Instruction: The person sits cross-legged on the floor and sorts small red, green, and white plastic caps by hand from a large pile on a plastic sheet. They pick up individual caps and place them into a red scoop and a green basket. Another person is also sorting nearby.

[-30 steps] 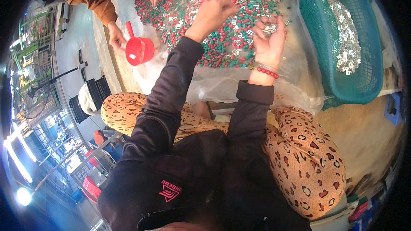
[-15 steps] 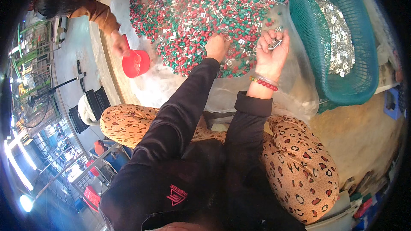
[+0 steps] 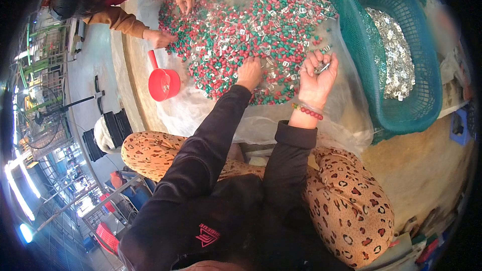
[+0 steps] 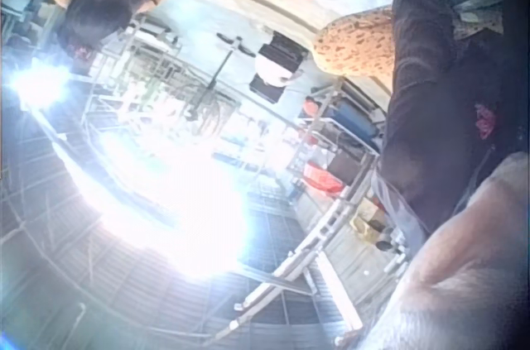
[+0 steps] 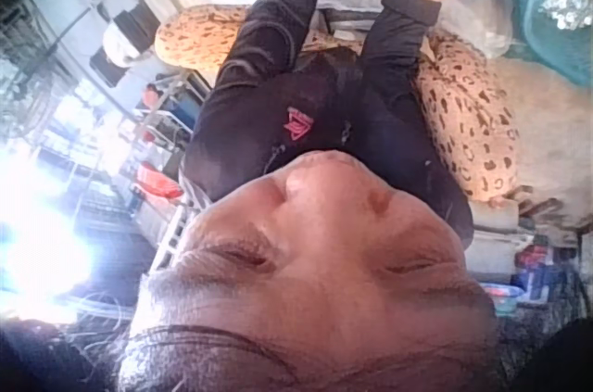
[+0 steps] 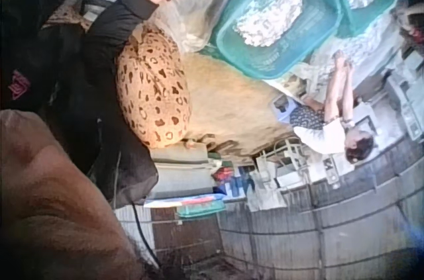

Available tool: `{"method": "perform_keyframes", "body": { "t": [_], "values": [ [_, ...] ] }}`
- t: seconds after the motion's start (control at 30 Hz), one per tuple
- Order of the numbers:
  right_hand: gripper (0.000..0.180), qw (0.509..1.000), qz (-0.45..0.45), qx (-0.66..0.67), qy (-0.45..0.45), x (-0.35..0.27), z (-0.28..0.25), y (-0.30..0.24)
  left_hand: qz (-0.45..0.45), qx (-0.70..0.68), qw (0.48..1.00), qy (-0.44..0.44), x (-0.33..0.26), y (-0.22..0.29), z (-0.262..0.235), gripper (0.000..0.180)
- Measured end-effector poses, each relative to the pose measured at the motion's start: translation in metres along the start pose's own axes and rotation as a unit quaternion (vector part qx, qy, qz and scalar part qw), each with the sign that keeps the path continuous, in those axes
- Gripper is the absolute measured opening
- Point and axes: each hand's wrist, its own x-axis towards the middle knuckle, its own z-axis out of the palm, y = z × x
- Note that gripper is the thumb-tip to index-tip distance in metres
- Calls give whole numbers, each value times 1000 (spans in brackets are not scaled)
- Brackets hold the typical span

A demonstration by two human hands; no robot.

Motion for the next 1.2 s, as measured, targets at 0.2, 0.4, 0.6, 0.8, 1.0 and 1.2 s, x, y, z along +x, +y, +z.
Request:
{"method": "perform_keyframes", "body": {
  "t": [0.2, 0.4, 0.6, 0.8, 1.0, 1.2],
  "values": [
    [30, 999, -7, -20, 29, 0, 3, 9, -17, -210, 977, 29, -15, -27, -14, 20],
    [31, 999, -15, -24, 38, 0, 9, 14, 159, -128, 979, 20, 7, -12, -16, 24],
    [31, 999, -16, -28, 7, -1, -1, 5, 195, 25, 981, 2, 14, -2, -3, 16],
    [25, 996, 10, -12, 85, 1, -7, 11, 185, 134, 972, 65, 14, 12, 0, 9],
    [21, 990, 16, -104, 90, 10, -27, 30, -31, -83, 993, -79, 19, 7, -43, 34],
    [39, 966, 103, -197, 129, -5, -55, 64, 159, -171, 966, 112, 6, 21, -128, 21]
  ]
}}
